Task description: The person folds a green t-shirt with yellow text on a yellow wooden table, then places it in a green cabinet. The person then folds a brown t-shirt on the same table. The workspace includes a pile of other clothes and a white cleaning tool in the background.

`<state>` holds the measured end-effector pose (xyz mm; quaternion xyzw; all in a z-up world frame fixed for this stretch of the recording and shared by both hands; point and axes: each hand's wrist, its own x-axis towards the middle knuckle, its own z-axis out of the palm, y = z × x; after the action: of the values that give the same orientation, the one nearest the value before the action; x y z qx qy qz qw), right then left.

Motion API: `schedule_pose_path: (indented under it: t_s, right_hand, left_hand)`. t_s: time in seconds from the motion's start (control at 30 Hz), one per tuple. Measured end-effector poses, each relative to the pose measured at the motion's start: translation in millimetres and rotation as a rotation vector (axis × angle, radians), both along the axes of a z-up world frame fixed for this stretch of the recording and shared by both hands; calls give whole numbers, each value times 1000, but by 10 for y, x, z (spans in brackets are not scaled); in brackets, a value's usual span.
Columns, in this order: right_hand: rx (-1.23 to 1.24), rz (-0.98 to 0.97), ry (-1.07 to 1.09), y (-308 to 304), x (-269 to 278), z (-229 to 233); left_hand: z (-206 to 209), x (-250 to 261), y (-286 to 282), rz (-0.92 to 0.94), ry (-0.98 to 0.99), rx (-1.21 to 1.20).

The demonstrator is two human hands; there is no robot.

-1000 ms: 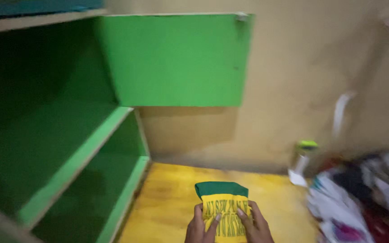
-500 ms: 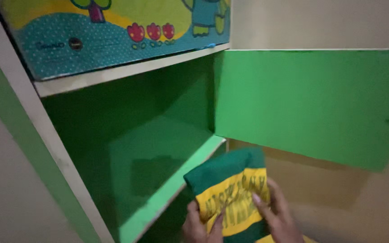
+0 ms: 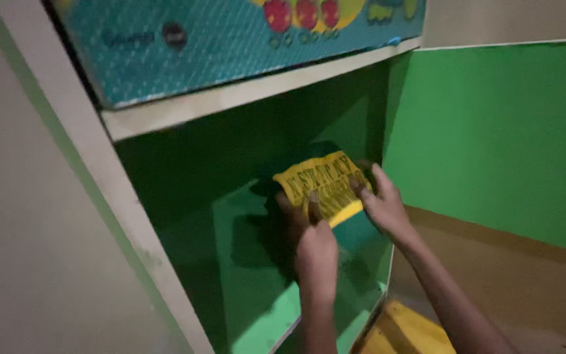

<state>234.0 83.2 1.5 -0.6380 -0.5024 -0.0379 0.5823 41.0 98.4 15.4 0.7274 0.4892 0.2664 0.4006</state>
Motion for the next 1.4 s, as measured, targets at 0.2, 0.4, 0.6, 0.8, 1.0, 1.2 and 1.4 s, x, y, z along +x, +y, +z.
schedule_pose_path:
  t_s: [0.2,0.4,0.6,0.8,1.0,1.2,1.4]
  right_hand:
    - [-222,-303,-234,46,266,-47]
    - [-495,-80,-448,-472,-372,-78]
    - [-561,-6,-598,-407,-509,26]
    - [-377,-17,-1018,125,-177,-183]
    - [-333,49,-1220,576,193,-274]
    - [-432,37,-1316,1049,403,-297]
    - [-353,70,-1220,1076,468,-357]
  left_hand:
    - [-234,-104,-180,-95,166,362]
    - [-205,-209,-481,7,351,740]
    - [-31,-213,-373,-159,416,446]
    - [-103,62,-42,-279,274,301]
    - [-287,370,48,-209,220,294]
    - [-161,331,-44,-228,231,210]
    - [-18,260,-105,-237,258,113]
